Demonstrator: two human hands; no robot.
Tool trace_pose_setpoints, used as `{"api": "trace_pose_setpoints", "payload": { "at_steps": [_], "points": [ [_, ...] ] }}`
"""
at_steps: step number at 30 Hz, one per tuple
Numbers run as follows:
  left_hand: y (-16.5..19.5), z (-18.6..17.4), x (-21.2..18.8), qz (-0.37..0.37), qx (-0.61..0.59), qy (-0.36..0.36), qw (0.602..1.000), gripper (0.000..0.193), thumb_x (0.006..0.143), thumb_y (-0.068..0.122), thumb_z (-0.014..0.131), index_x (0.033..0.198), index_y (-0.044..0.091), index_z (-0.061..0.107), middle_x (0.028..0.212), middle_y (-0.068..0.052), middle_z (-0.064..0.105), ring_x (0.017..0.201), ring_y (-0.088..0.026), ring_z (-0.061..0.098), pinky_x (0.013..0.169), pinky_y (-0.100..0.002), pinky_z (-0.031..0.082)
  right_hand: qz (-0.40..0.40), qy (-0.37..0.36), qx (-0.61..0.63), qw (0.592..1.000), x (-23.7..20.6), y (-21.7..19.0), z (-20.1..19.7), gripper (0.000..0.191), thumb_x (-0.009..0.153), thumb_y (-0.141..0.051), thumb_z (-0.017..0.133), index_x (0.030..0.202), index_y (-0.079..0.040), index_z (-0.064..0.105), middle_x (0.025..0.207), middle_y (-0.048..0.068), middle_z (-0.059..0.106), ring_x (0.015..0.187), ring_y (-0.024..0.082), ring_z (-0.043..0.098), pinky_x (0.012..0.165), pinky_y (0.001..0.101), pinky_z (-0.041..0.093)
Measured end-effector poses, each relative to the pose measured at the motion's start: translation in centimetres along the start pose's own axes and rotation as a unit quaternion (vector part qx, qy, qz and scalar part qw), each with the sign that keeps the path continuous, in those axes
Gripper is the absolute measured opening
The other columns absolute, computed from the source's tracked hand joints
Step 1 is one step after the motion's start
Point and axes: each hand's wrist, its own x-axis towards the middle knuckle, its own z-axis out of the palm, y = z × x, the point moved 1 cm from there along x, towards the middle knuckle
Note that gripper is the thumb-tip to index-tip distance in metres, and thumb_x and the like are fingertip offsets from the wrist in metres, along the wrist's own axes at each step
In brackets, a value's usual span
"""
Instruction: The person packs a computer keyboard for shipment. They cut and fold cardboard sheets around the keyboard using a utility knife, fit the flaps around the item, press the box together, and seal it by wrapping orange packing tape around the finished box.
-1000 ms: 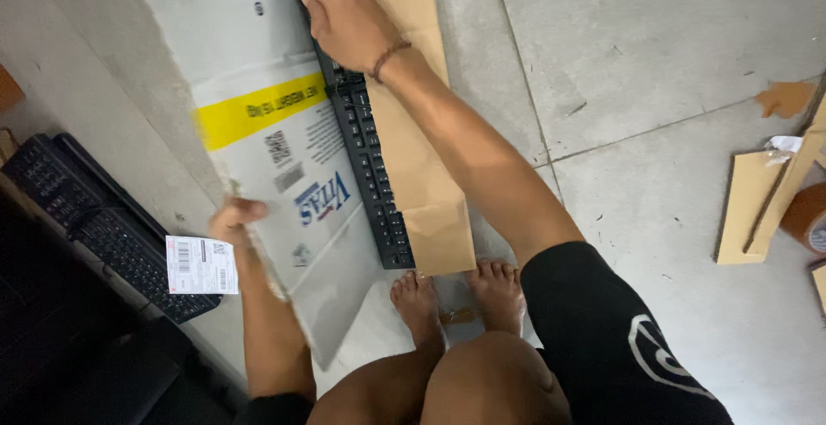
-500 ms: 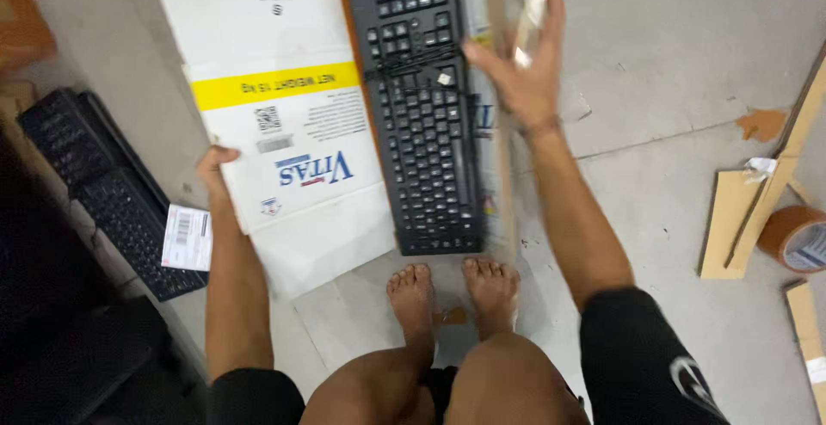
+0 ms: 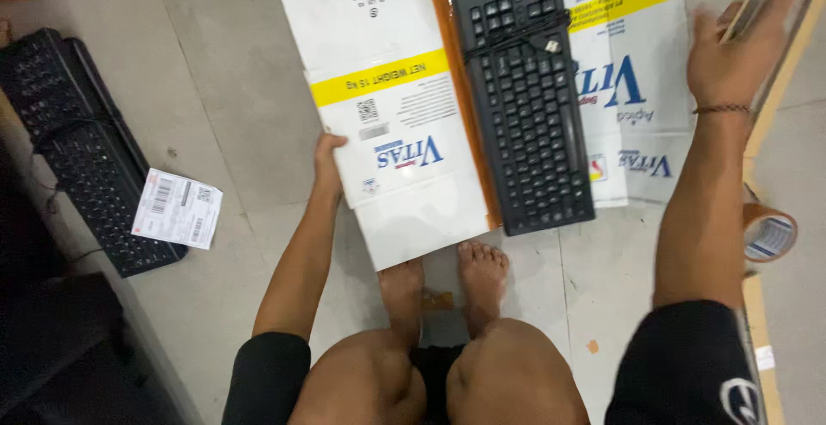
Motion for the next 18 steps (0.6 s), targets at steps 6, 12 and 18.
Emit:
{"api": "trace_pose_setpoints", "payload": {
  "at_steps": [6, 12, 18],
  "points": [
    [0.0, 5.0, -0.8, 0.168, 0.398, 0.104, 0.896, 0.057, 0.081, 0.021, 0.058, 0.131, -0.004, 0.052, 0.123, -0.021, 0.068, 0.117, -0.032, 0.067, 0.102, -0.037, 0.05, 0.171, -0.164, 0.219, 0.947, -2.2, -11.5, 8.9, 0.012, 0.104, -0.017, 0.059, 0.106, -0.012, 0.07, 0.086, 0.006, 0.072, 0.065, 0.016, 0.064, 0.052, 0.0329, 0.05],
    [3.9, 9.6, 0.3, 0.305, 0.749, 0.011, 0.588, 0.096, 0.082, 0.047, 0.078, 0.162, 0.021, 0.03, 0.166, -0.023, 0.01, 0.152, -0.047, 0.005, 0.11, -0.08, 0.001, -0.041, -0.161, 0.105, 0.981, -4.4, -22.4, 20.0, 0.047, 0.104, -0.01, 0.054, 0.151, -0.005, 0.048, 0.094, 0.031, 0.069, 0.077, 0.04, 0.073, 0.07, 0.0457, 0.06],
    [2.8, 10.1, 1.3, 0.304, 0.762, -0.026, 0.572, 0.09, 0.083, 0.059, 0.074, 0.161, 0.037, 0.036, 0.172, -0.011, 0.007, 0.156, -0.04, -0.004, 0.104, -0.087, -0.012, -0.032, -0.177, 0.021, 0.983, -1.5, -24.9, 25.5, 0.057, 0.099, -0.006, 0.057, 0.154, -0.007, 0.041, 0.077, 0.028, 0.068, 0.068, 0.04, 0.07, 0.065, 0.0496, 0.056]
  ]
}}
